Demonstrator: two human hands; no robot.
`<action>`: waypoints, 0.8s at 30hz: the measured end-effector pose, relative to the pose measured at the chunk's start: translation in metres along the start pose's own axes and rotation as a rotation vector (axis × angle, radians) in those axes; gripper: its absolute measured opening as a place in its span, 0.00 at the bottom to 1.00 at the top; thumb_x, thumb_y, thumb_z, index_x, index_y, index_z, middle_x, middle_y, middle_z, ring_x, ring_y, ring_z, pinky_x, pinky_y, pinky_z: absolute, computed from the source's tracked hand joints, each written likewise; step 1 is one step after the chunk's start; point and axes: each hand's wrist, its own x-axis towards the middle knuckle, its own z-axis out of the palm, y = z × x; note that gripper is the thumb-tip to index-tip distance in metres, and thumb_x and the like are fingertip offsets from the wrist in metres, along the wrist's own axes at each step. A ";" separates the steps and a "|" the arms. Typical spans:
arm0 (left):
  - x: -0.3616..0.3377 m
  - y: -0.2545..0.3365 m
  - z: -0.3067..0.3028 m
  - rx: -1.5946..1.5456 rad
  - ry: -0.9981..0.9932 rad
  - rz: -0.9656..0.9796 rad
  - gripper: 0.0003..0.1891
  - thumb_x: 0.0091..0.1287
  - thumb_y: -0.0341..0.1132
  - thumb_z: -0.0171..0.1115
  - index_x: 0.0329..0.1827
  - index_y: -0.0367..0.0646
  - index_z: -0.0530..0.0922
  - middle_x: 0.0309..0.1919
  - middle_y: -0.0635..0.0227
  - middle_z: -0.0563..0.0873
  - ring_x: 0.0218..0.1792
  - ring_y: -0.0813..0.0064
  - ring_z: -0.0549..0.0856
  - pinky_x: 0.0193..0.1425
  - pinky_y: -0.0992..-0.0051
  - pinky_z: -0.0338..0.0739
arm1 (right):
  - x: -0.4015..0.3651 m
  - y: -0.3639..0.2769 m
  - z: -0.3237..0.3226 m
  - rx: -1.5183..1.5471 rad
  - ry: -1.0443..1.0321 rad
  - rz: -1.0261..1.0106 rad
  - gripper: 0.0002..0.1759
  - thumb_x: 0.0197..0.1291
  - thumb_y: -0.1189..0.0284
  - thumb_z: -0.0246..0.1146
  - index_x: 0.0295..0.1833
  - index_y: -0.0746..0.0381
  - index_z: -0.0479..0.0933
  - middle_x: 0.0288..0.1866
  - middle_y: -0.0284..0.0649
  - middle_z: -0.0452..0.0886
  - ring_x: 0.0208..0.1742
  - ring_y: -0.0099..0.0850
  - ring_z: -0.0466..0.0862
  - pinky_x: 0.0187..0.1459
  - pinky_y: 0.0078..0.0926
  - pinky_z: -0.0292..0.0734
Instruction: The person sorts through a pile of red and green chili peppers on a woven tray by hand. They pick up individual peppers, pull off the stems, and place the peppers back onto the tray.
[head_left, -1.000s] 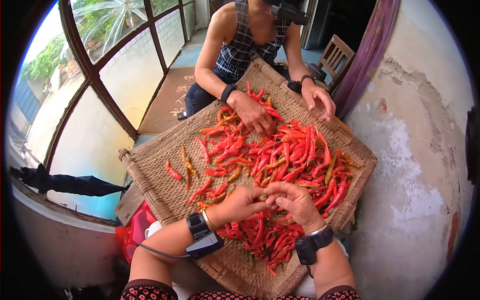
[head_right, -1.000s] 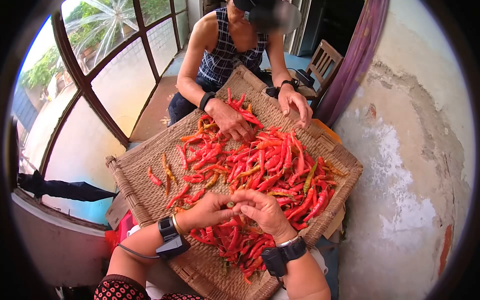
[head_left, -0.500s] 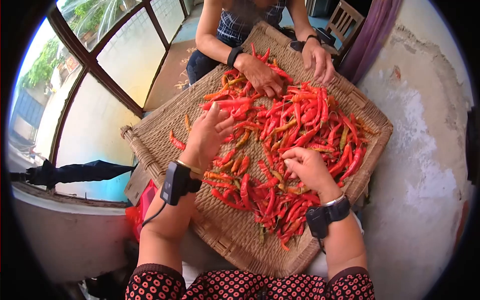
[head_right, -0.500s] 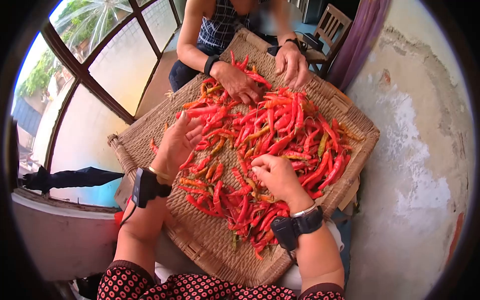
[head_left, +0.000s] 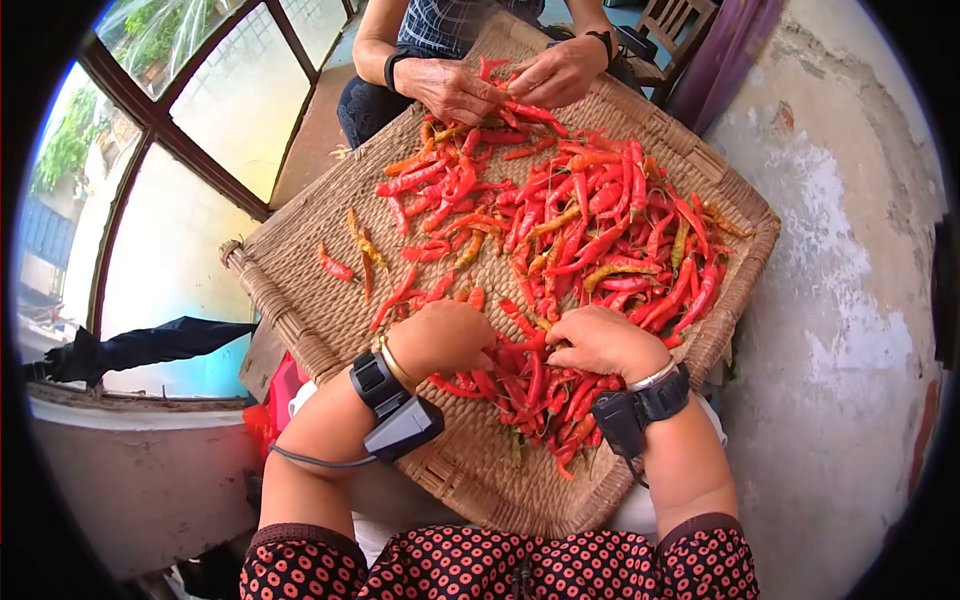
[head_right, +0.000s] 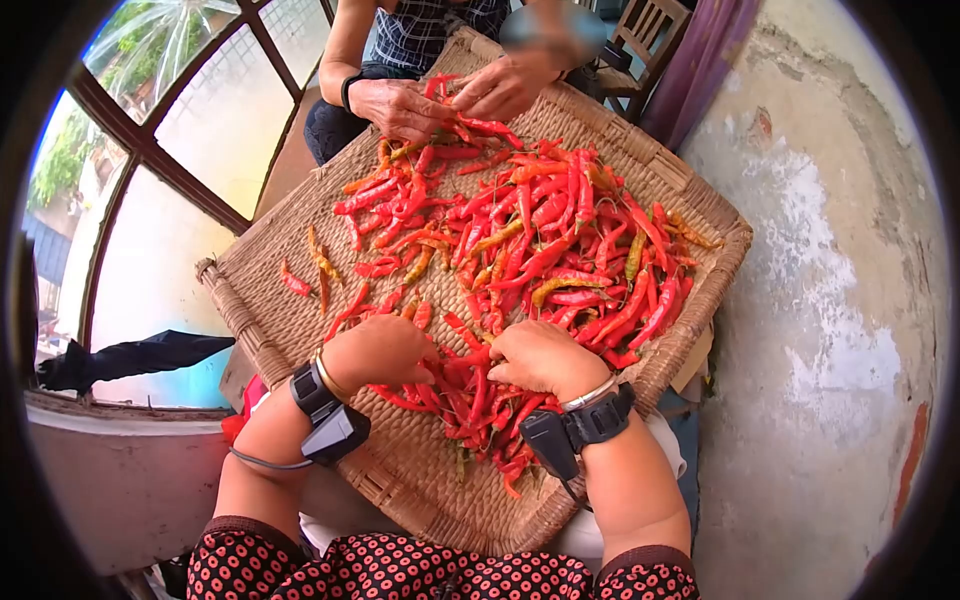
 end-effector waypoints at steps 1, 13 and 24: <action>0.000 0.000 -0.002 -0.002 0.002 0.000 0.13 0.56 0.45 0.59 0.42 0.53 0.81 0.26 0.59 0.82 0.32 0.58 0.82 0.36 0.61 0.75 | 0.001 0.001 0.000 -0.002 -0.002 0.000 0.15 0.49 0.65 0.62 0.42 0.58 0.80 0.33 0.47 0.78 0.39 0.43 0.79 0.41 0.36 0.72; 0.012 -0.032 -0.020 -0.522 0.904 -0.261 0.23 0.54 0.29 0.65 0.55 0.41 0.74 0.45 0.60 0.82 0.37 0.68 0.83 0.42 0.71 0.76 | -0.007 -0.005 -0.015 0.705 0.268 -0.006 0.08 0.50 0.72 0.63 0.30 0.67 0.80 0.22 0.39 0.80 0.27 0.23 0.79 0.32 0.24 0.72; 0.018 -0.007 -0.015 -0.695 0.334 0.130 0.13 0.58 0.31 0.63 0.45 0.37 0.77 0.35 0.58 0.83 0.26 0.75 0.81 0.34 0.75 0.76 | -0.014 -0.004 -0.025 0.858 0.313 0.031 0.08 0.55 0.78 0.59 0.40 0.68 0.78 0.29 0.32 0.78 0.28 0.19 0.78 0.30 0.18 0.73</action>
